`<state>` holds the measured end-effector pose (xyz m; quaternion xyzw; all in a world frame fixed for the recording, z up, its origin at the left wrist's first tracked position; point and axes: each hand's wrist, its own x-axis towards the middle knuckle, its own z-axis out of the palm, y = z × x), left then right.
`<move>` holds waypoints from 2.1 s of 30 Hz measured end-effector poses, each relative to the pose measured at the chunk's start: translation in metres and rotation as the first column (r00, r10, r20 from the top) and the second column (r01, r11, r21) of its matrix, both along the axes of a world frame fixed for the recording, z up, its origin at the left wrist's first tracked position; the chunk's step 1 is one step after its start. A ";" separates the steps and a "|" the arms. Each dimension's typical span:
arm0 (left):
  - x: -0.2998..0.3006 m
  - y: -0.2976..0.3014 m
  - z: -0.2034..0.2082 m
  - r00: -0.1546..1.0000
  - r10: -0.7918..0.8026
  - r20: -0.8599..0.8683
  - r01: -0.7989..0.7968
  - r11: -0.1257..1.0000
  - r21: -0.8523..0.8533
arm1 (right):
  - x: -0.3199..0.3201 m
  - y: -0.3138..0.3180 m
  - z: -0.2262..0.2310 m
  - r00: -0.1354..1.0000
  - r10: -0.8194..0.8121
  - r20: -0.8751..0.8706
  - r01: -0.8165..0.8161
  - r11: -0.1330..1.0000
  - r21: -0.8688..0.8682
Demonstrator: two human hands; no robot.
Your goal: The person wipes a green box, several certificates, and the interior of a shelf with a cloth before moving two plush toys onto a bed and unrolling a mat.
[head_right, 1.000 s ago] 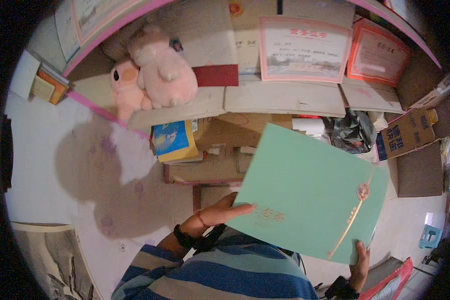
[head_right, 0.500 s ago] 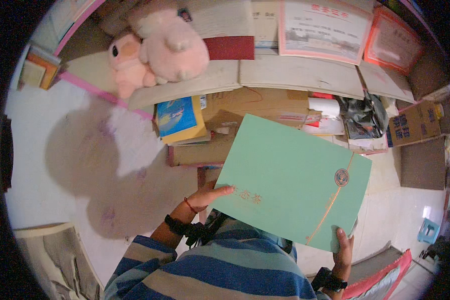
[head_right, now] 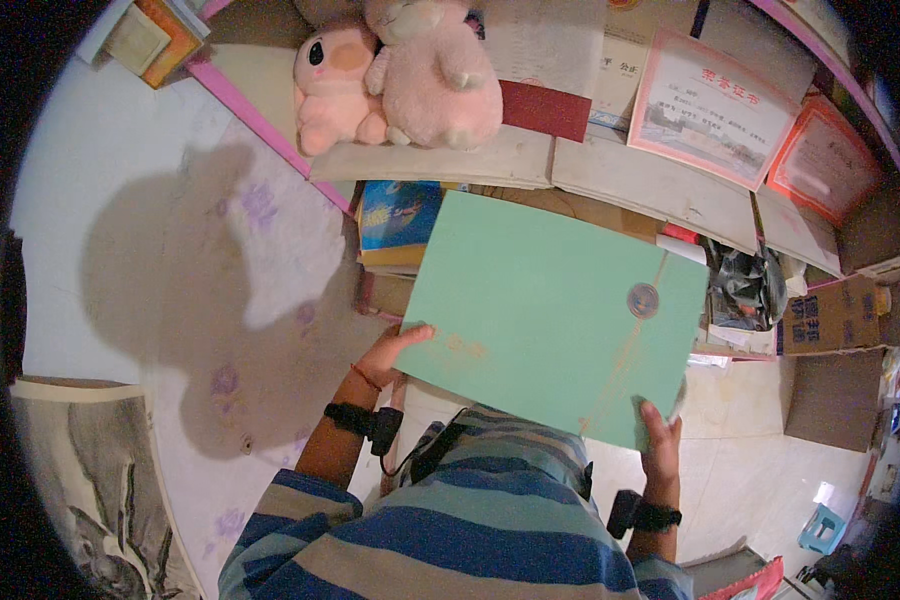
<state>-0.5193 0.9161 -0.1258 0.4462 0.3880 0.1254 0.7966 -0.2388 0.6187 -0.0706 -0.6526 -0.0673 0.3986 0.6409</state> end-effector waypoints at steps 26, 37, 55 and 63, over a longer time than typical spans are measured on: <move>0.055 0.039 0.014 0.957 0.289 -0.011 -0.289 0.957 0.021 | 0.114 0.120 -0.032 0.958 -0.134 -0.253 0.173 0.975 0.139; 0.087 0.038 0.031 0.949 0.268 -0.164 -0.164 0.869 0.467 | 0.133 0.169 -0.081 0.704 -0.702 -0.108 0.703 0.711 -0.034; 0.121 0.070 0.014 0.856 0.384 -0.345 -0.150 0.825 0.545 | 0.104 0.165 -0.030 0.894 -0.329 -0.303 0.401 0.889 0.219; 0.092 0.064 -0.003 0.885 0.294 -0.361 -0.143 0.910 0.390 | 0.130 0.088 -0.019 0.942 0.109 0.318 -0.075 0.990 -0.115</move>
